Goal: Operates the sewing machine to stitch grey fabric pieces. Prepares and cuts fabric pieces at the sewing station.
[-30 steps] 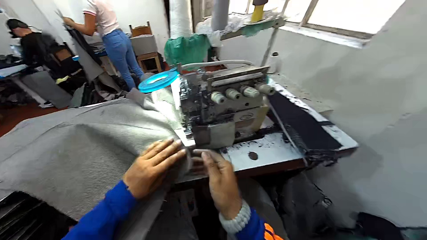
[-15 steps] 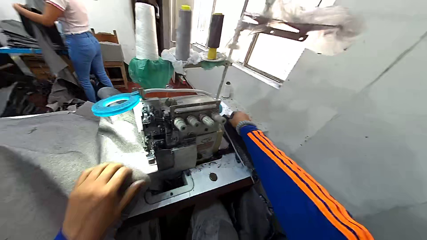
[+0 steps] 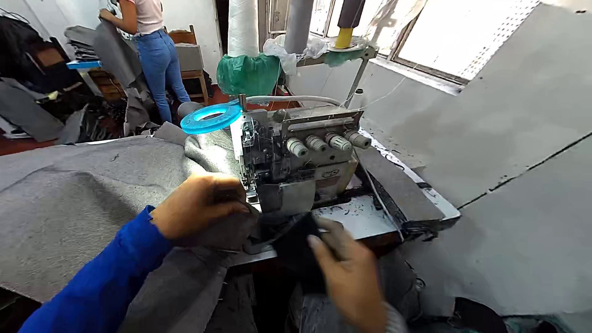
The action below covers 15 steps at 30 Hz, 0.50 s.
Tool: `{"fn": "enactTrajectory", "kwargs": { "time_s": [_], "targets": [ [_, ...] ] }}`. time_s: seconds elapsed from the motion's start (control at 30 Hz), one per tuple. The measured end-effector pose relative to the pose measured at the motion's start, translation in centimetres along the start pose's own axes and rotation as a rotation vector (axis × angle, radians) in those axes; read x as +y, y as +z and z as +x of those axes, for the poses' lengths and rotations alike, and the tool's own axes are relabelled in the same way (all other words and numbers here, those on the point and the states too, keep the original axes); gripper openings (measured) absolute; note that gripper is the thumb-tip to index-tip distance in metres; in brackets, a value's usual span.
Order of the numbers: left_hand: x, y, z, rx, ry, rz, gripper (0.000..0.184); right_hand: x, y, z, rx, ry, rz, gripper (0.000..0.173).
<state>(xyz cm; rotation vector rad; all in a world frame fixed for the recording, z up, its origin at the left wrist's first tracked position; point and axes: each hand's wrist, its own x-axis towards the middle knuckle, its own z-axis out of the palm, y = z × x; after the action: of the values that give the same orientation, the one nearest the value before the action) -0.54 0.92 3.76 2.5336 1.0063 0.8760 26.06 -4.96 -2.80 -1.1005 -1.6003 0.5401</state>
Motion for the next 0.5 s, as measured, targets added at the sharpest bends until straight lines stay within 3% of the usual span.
{"fn": "enactTrajectory", "kwargs": {
  "time_s": [0.07, 0.17, 0.3, 0.43, 0.5],
  "targets": [
    [2.0, 0.1, -0.2, 0.133, 0.026, -0.065, 0.012, 0.0, 4.1, 0.2, 0.013, 0.003, 0.086, 0.026],
    [3.2, 1.3, -0.9, 0.276, 0.027, -0.07, 0.015, -1.5, 7.9, 0.3, 0.055, -0.03, 0.44, 0.027],
    [2.3, 1.4, -1.7, 0.292, -0.058, -0.104, 0.009, -3.7, 9.9, 0.1, 0.087, 0.018, 0.766, 0.024],
    [2.6, 0.7, -1.8, 0.255, -0.156, -0.127, 0.011, -4.3, 10.4, 0.4, 0.132, 0.154, 0.886, 0.012],
    [3.5, 0.5, -1.5, 0.279, -0.15, -0.118, 0.013, -4.1, 10.1, 0.1, 0.078, 0.108, 0.872, 0.005]
  ]
}}
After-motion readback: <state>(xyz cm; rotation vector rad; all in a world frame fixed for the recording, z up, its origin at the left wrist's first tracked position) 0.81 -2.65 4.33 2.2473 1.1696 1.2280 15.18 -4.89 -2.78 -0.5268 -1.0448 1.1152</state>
